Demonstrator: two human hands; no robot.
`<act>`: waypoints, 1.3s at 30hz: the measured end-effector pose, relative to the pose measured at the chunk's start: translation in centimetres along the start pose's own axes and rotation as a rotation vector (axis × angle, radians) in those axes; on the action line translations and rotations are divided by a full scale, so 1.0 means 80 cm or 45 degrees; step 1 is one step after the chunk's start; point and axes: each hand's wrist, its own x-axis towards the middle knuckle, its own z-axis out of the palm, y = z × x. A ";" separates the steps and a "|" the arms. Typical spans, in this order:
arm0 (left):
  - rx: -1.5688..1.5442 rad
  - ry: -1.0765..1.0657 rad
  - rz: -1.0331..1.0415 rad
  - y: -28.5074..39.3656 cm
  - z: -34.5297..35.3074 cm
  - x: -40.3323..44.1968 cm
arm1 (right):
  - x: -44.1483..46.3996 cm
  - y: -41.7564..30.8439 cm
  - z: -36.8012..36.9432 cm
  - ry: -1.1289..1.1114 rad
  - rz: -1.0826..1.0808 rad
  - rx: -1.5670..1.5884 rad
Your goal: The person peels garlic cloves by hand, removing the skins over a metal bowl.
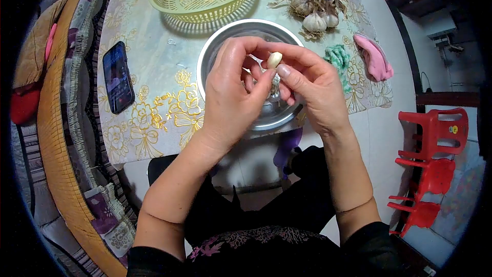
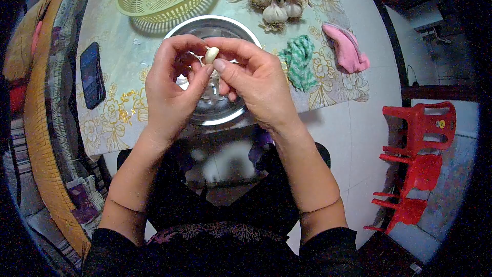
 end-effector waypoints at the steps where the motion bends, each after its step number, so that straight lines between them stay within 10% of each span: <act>1: 0.024 -0.004 0.017 0.001 0.000 0.000 | 0.000 0.001 0.000 -0.006 0.002 0.002; 39: 0.122 0.033 0.194 0.001 -0.005 0.004 | 0.000 -0.003 -0.003 0.100 -0.008 -0.079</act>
